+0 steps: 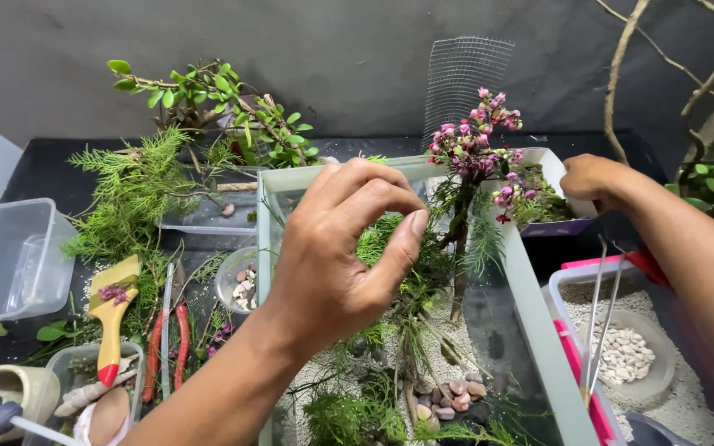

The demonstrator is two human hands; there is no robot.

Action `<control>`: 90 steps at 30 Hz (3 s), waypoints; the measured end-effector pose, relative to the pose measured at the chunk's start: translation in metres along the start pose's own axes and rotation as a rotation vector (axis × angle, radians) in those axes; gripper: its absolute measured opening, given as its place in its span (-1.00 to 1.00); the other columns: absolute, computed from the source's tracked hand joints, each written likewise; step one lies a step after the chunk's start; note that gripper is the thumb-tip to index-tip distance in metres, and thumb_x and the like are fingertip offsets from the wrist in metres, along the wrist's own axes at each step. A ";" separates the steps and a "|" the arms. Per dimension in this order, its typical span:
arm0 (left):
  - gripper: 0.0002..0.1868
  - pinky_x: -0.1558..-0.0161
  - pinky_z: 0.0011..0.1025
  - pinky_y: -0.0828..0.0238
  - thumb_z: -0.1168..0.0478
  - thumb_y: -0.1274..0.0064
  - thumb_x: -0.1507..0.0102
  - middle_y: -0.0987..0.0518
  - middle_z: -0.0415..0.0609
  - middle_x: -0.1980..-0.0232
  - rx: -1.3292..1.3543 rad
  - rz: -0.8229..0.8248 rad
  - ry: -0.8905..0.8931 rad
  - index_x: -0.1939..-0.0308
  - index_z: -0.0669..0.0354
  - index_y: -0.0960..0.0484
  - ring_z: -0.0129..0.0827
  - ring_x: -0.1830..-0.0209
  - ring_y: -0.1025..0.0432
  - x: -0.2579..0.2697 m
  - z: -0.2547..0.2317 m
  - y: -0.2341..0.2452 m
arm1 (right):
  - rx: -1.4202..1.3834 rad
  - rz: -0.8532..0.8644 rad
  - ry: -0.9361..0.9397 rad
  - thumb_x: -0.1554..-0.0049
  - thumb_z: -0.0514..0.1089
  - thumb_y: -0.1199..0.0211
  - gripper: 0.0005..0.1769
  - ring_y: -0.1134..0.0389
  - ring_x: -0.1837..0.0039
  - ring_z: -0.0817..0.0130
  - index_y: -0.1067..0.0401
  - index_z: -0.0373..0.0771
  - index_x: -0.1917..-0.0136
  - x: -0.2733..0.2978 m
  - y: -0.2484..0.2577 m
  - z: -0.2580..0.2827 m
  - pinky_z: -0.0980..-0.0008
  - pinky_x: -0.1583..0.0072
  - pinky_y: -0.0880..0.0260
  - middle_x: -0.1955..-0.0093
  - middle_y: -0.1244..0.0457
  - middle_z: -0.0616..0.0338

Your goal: A person is meticulously arranging moss, small branches, and stones inside a clear plastic container to create a miniature landscape, using tweezers for precision and a brush for final adjustments.

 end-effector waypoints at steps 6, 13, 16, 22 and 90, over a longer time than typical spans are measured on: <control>-0.88 0.06 -0.26 -0.23 0.28 0.03 -0.35 -0.56 0.01 0.16 -0.011 -0.005 -0.012 0.23 0.25 -0.57 -0.22 0.19 -0.40 0.000 0.000 0.000 | 0.000 0.002 0.017 -0.10 -0.41 0.19 -0.56 -0.28 -0.06 -0.20 -0.39 -0.44 -0.17 0.013 0.005 -0.001 -0.11 0.21 -0.39 -0.14 -0.23 -0.30; -0.87 0.03 -0.26 -0.28 0.28 0.02 -0.34 -0.57 0.01 0.18 -0.008 -0.016 -0.005 0.24 0.24 -0.58 -0.23 0.14 -0.45 -0.001 0.001 0.000 | -0.143 0.016 0.078 -0.13 -0.49 0.10 -0.56 -0.18 0.14 0.03 -0.39 -0.41 -0.23 0.050 0.013 0.010 0.17 0.29 0.02 0.04 -0.26 -0.22; -0.87 0.03 -0.26 -0.29 0.27 0.02 -0.34 -0.57 0.01 0.17 -0.014 -0.018 -0.003 0.24 0.24 -0.59 -0.24 0.14 -0.45 0.000 0.001 0.001 | -0.114 -0.036 0.133 -0.06 -0.51 0.13 -0.49 -0.30 0.07 -0.03 -0.44 -0.42 -0.21 0.078 0.024 0.015 0.10 0.19 -0.15 -0.01 -0.37 -0.26; -0.86 0.07 -0.27 -0.25 0.26 0.03 -0.36 -0.56 0.01 0.16 -0.021 -0.026 -0.009 0.23 0.23 -0.58 -0.23 0.19 -0.40 0.002 -0.001 0.003 | -0.154 -0.094 0.217 -0.17 -0.49 0.09 -0.61 -0.24 0.13 0.10 -0.50 -0.44 -0.13 0.091 0.038 -0.011 0.17 0.21 -0.09 0.04 -0.38 -0.13; 0.30 -0.48 -0.02 0.17 -0.50 0.17 -0.04 0.09 0.24 -0.67 0.457 0.140 0.927 -0.59 0.29 0.17 -0.05 -0.65 0.11 0.069 0.017 0.039 | -0.118 -0.503 0.810 -0.21 -0.04 -0.15 -0.67 -0.42 0.06 0.25 -0.63 -0.29 0.05 0.280 -0.006 -0.097 0.32 -0.01 -0.38 0.07 -0.36 0.04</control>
Point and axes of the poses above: each hand's wrist, its own x-axis away from the middle knuckle, its own y-axis out of the back of the hand, z = x × y, the point moved 6 cm from there along -x, towards the middle knuckle
